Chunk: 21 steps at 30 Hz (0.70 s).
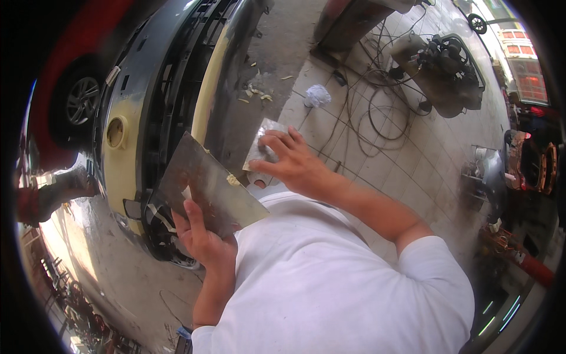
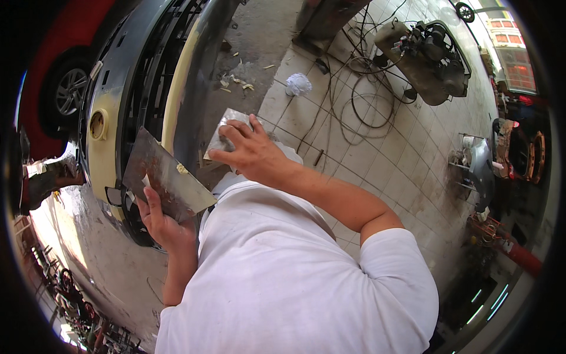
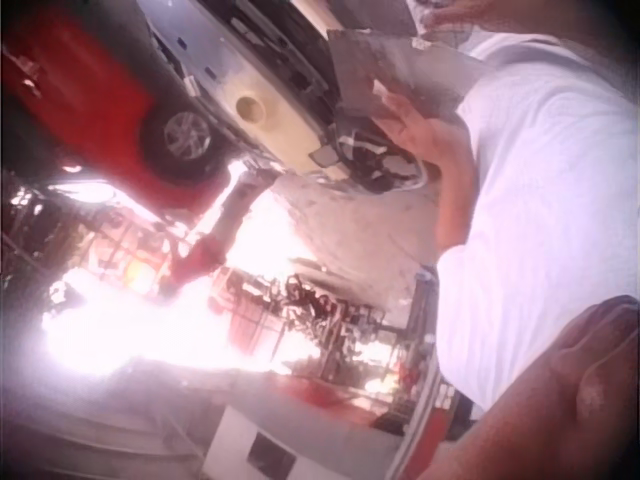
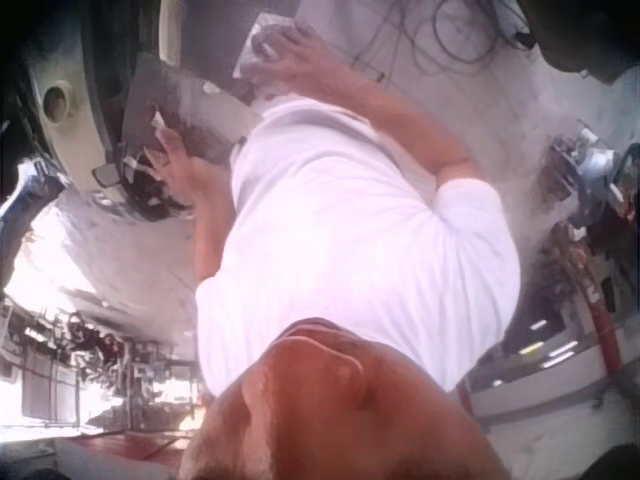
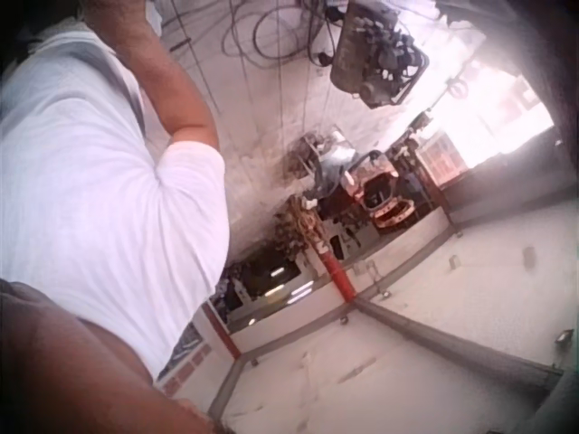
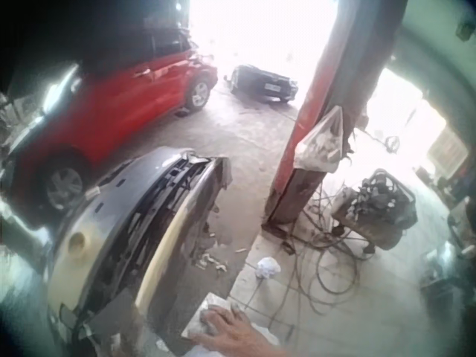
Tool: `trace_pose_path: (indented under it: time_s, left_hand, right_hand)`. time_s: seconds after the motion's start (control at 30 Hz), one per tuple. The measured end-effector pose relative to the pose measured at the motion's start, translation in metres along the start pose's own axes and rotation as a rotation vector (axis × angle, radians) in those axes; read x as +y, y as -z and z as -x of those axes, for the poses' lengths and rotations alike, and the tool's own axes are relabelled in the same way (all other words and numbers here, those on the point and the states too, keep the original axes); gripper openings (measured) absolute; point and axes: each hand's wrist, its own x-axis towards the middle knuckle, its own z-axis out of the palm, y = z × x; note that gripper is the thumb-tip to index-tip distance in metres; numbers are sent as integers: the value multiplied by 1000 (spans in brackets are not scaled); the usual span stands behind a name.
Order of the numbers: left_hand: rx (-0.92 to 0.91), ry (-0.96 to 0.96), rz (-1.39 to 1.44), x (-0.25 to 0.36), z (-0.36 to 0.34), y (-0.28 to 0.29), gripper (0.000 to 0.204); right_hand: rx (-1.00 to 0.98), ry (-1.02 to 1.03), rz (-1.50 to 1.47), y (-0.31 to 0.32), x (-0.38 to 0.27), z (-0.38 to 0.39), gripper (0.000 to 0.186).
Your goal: The person mixes body filler on a metal plate, then applies it to a detached car bumper using a spreader. They smooth the filler along the bumper's edge and scrape off excess material.
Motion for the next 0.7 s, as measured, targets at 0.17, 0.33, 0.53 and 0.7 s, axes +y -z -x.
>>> trace_pose_path:
  time_s: [0.17, 0.33, 0.53, 0.7]
  left_hand:
    - [73, -423, -471, -38, 0, -5, 41]
    - [-20, -518, -949, -52, 19, -44, 38]
    - [466, -536, -746, -29, 10, -7, 50]
    - [594, -268, -216, -29, -10, 46, 59]
  right_hand:
    - [54, -86, -99, 18, 48, 6, 58]
    - [46, 161, -177, 14, 25, -2, 59]
    - [-422, -360, -1218, -31, 66, 15, 64]
    - [-370, -730, -2814, -71, 118, 6, 63]
